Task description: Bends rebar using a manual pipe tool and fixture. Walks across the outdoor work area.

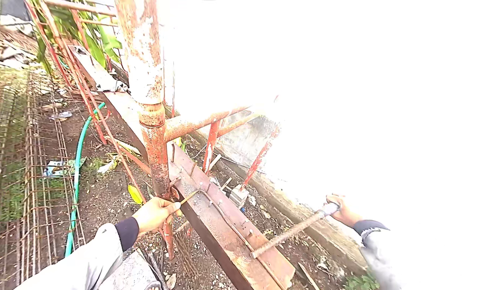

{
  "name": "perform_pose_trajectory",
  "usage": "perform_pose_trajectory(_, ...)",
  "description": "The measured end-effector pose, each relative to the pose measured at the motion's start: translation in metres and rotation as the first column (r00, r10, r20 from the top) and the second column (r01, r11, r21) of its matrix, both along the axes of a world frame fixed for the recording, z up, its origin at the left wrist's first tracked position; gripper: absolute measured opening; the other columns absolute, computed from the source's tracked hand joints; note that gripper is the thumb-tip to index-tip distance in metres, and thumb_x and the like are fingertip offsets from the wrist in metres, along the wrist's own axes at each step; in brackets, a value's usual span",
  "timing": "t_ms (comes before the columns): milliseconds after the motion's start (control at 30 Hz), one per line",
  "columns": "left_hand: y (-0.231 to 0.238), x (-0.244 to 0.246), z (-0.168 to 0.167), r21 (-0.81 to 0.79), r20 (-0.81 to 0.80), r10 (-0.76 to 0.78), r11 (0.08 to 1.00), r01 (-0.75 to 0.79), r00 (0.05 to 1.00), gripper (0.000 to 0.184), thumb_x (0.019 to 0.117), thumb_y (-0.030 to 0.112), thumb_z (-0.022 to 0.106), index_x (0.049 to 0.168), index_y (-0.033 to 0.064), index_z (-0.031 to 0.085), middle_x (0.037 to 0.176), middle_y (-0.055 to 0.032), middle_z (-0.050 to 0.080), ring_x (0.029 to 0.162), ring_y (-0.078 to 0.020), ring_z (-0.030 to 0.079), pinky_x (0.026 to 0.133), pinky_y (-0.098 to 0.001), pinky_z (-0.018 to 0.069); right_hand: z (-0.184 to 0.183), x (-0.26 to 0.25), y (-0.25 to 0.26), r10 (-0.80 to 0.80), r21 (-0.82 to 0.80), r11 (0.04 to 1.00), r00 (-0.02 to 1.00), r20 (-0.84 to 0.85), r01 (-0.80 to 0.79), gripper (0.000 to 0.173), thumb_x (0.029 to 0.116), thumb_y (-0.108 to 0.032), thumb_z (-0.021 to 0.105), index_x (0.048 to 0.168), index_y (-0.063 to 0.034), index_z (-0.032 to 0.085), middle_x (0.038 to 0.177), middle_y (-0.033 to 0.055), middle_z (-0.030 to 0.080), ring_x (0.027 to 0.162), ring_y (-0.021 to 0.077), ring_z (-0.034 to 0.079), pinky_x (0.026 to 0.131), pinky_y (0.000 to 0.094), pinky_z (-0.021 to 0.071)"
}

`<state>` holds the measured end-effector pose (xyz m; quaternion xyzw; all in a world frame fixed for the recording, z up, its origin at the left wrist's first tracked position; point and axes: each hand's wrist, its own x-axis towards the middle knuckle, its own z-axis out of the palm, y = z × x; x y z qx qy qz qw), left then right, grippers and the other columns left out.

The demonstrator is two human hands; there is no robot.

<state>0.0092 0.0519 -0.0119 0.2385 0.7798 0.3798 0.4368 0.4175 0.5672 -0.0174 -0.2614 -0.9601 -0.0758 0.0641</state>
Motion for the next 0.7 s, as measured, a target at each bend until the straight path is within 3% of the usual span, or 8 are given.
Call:
perform_pose_trajectory(33,0.0,0.001,0.001,0.003,-0.009,-0.001,1.0,0.001,1.0,0.038,0.1082,0.039,0.05,0.096,0.0124,0.074,0.059,0.0038,0.055,0.041,-0.0047,0.038,0.04,-0.0207,0.0314,0.002,-0.003,-0.005,-0.06,-0.01,0.998,0.997,0.049,0.061,0.02,0.0769,-0.022,0.081,0.077,-0.0053,0.07,0.081,0.0115,0.068,0.086,0.0314,0.069,0.077,0.0511,0.0545)
perform_pose_trajectory(100,-0.003,0.004,0.002,0.016,-0.007,0.008,1.0,-0.008,1.0,0.038,0.1086,0.038,0.05,0.097,0.0114,0.074,0.06,0.004,0.056,0.041,-0.0048,0.038,0.041,-0.021,0.031,0.03,-0.02,-0.05,-0.25,-0.11,0.95,0.92,0.301,0.294,0.027,0.0918,-0.02,0.074,0.109,0.0018,0.073,0.112,0.0203,0.071,0.115,0.0367,0.065,0.103,0.0525,0.0462)
perform_pose_trajectory(167,-0.004,0.005,0.004,0.028,-0.009,0.009,1.0,-0.009,1.0,0.038,0.1087,0.037,0.049,0.097,0.011,0.074,0.06,0.0047,0.054,0.042,-0.0044,0.037,0.041,-0.0209,0.0304,0.034,-0.018,-0.066,-0.256,-0.123,0.947,0.929,0.265,0.296,0.03,0.0913,-0.02,0.075,0.109,0.0047,0.073,0.11,0.0239,0.072,0.112,0.0394,0.066,0.104,0.0529,0.045)
perform_pose_trajectory(233,-0.004,0.005,0.006,0.027,-0.012,0.005,1.0,-0.004,1.0,0.037,0.1088,0.037,0.049,0.097,0.0114,0.072,0.062,0.0049,0.053,0.042,-0.0045,0.037,0.042,-0.0206,0.0316,0.001,0.0,-0.04,-0.174,-0.07,0.982,0.984,0.027,0.175,0.024,0.0799,-0.02,0.081,0.085,0.0022,0.073,0.087,0.0217,0.071,0.091,0.0393,0.069,0.089,0.0552,0.0518)
perform_pose_trajectory(267,-0.004,0.007,0.009,0.029,-0.011,0.012,1.0,-0.012,1.0,0.036,0.1088,0.037,0.049,0.097,0.0112,0.072,0.062,0.0048,0.052,0.042,-0.0044,0.036,0.041,-0.0202,0.0311,-0.005,0.004,-0.034,-0.209,-0.101,0.973,0.978,0.009,0.209,0.025,0.0805,-0.02,0.084,0.081,0.0002,0.07,0.086,0.0197,0.069,0.091,0.0381,0.068,0.087,0.0557,0.0519)
perform_pose_trajectory(367,-0.004,0.013,0.015,0.02,-0.002,0.028,0.999,-0.028,1.0,0.036,0.1091,0.038,0.048,0.099,0.0112,0.071,0.062,0.0048,0.05,0.042,-0.0039,0.034,0.041,-0.0197,0.0286,0.013,0.012,-0.056,-0.343,-0.192,0.915,0.935,0.094,0.355,0.019,0.087,-0.016,0.081,0.087,0.0013,0.072,0.097,0.0214,0.07,0.102,0.0393,0.067,0.092,0.0582,0.0499)
perform_pose_trajectory(533,-0.004,0.012,0.015,0.04,0.087,0.034,0.999,-0.038,0.996,0.034,0.1087,0.038,0.048,0.101,0.0115,0.068,0.061,0.0049,0.045,0.04,-0.0031,0.026,0.038,-0.0187,0.0224,-0.019,0.073,-0.108,-0.496,-0.276,0.841,0.867,-0.044,0.466,0.02,0.0855,-0.011,0.082,0.085,0.0037,0.069,0.09,0.0257,0.069,0.093,0.0431,0.069,0.081,0.0618,0.0518)
perform_pose_trajectory(700,-0.003,0.012,0.016,0.072,0.266,0.035,0.996,-0.056,0.963,0.03,0.1094,0.036,0.045,0.105,0.0123,0.063,0.061,0.0074,0.04,0.04,-0.0005,0.023,0.036,-0.0164,0.0208,-0.02,0.125,-0.216,-0.741,-0.288,0.628,0.669,0.065,0.724,0.027,0.0885,-0.026,0.079,0.1,-0.002,0.073,0.103,0.0252,0.072,0.103,0.0448,0.069,0.087,0.0664,0.0511)
